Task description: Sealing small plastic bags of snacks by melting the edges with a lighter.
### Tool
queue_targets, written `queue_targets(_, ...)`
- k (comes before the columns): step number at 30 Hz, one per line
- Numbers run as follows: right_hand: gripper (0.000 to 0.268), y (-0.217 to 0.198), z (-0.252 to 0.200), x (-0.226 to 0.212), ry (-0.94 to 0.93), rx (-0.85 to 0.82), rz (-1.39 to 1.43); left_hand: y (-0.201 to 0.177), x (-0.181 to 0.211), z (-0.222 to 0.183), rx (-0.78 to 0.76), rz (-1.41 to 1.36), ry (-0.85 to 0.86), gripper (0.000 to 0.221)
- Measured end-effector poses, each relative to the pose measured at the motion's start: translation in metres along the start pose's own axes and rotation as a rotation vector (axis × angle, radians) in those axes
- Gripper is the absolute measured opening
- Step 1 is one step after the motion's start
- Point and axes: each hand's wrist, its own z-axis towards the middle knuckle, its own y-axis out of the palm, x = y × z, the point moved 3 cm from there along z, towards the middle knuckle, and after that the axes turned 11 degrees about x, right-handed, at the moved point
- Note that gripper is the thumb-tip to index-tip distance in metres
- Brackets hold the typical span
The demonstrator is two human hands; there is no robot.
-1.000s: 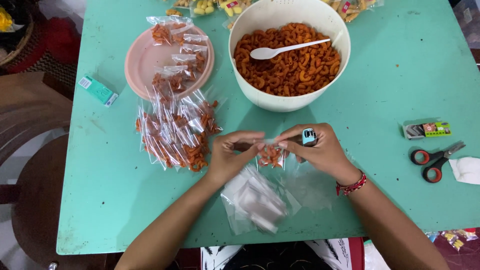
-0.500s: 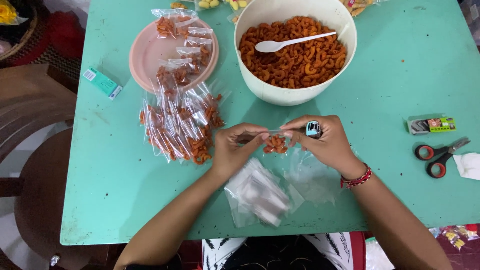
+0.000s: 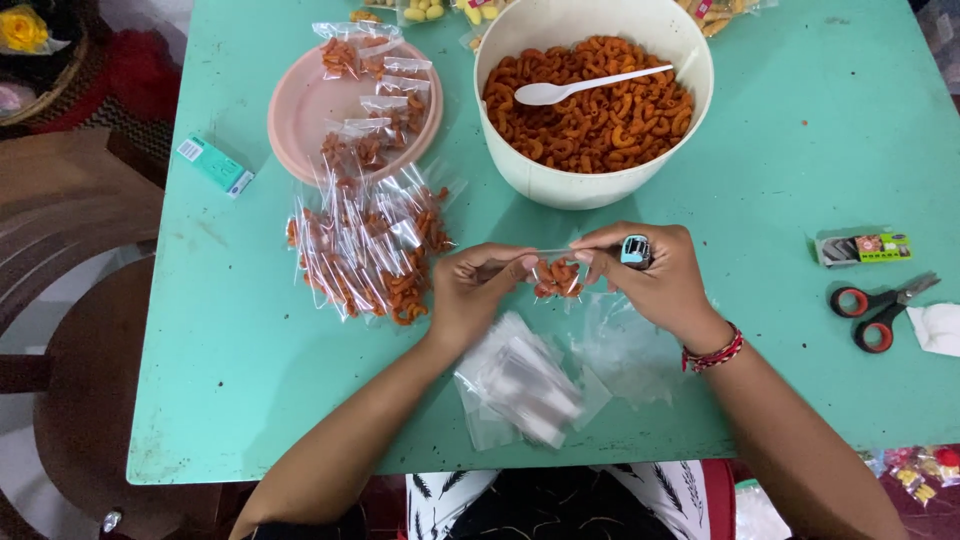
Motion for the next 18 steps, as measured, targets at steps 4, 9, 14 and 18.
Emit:
queue_targets(4,0.012,0.001,0.000,0.000,-0.014,-0.003,-0.001,0.000,0.005,-0.002,-0.011,-0.050,-0.070,0.011)
queue_targets(9,0.013,0.002,-0.002,0.001,0.014,-0.006,-0.001,0.002,0.005,0.000,0.005,-0.064,-0.087,0.012)
queue_targets(14,0.012,0.001,-0.001,-0.003,0.021,0.005,-0.005,0.000,0.009,-0.002,-0.030,-0.032,-0.049,0.017)
queue_targets(18,0.011,0.002,0.000,-0.002,0.005,-0.006,0.004,0.002,0.010,-0.006,-0.012,0.078,0.075,0.016)
